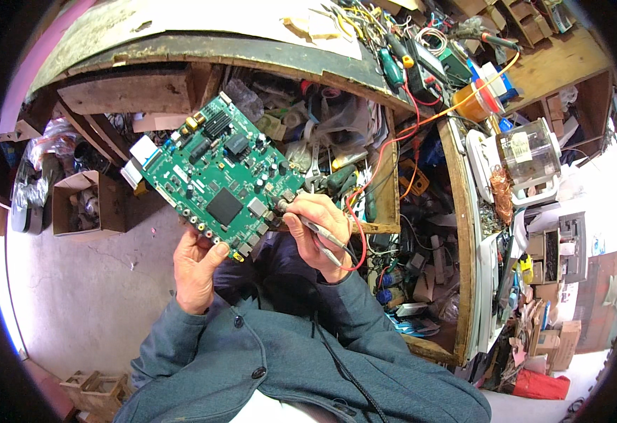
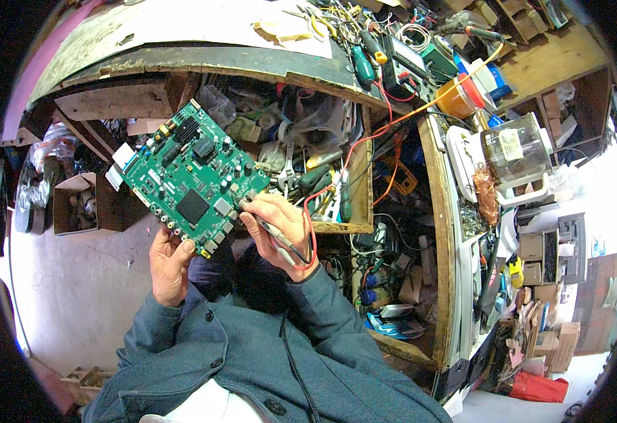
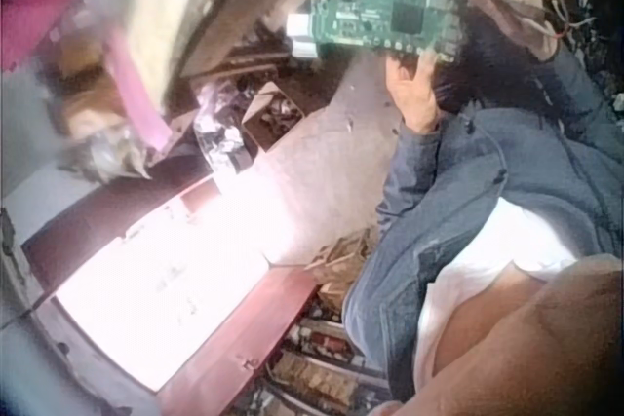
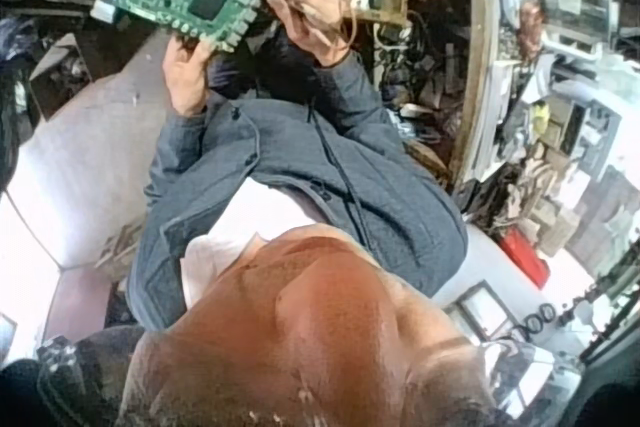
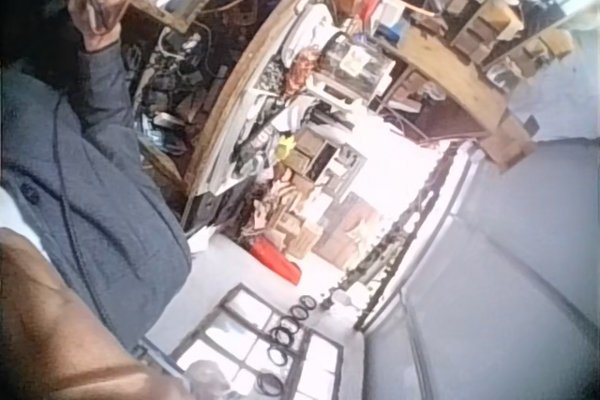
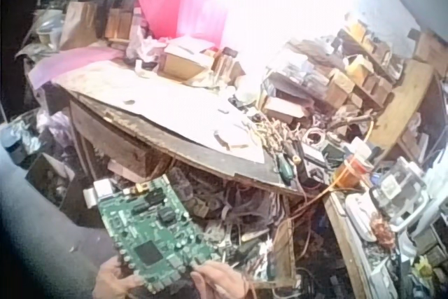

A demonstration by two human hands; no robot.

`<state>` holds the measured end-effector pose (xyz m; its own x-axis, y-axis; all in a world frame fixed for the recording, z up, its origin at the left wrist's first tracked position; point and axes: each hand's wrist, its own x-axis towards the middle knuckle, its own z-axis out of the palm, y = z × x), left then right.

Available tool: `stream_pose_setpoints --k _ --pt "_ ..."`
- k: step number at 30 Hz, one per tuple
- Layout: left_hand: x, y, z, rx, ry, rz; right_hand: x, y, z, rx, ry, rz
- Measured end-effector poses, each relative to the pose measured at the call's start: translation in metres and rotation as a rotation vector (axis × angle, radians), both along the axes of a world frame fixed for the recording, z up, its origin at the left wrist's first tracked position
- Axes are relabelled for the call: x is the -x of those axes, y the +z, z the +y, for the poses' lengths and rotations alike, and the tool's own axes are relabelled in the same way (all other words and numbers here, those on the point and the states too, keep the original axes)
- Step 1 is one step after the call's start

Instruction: The person holds a green circuit board and uses multimeter probes to test various points on the board. The person moves the probes across different components while holding the board steady with the other hand.

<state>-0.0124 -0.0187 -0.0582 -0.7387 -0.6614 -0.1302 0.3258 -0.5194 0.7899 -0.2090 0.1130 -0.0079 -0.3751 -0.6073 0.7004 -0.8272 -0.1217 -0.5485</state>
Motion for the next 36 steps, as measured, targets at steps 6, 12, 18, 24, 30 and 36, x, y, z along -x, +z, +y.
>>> stream_pose_setpoints --k 6,12,18,24,30,36 --pt "-0.0034 -0.0027 -0.0029 0.013 -0.009 -0.008 -0.0009 0.0003 -0.0037 0.003 -0.011 0.041" --pt "-0.0025 -0.0033 0.0002 0.027 -0.030 0.026 -0.0042 -0.0051 -0.0001 0.035 -0.042 -0.006" --pt "-0.0058 -0.0028 -0.0016 0.015 -0.044 0.066 -0.0040 -0.0028 -0.0013 0.024 -0.028 0.029" --pt "-0.0015 -0.0020 -0.0019 0.014 -0.045 0.077 -0.0007 -0.0045 -0.0001 0.053 -0.021 0.023" --pt "-0.0007 -0.0040 -0.0029 0.018 -0.038 0.084 -0.0032 -0.0048 -0.0011 0.048 -0.029 0.031" --pt "-0.0018 -0.0052 -0.0028 0.012 -0.041 0.062 -0.0046 -0.0023 -0.0002 0.024 -0.032 -0.030"
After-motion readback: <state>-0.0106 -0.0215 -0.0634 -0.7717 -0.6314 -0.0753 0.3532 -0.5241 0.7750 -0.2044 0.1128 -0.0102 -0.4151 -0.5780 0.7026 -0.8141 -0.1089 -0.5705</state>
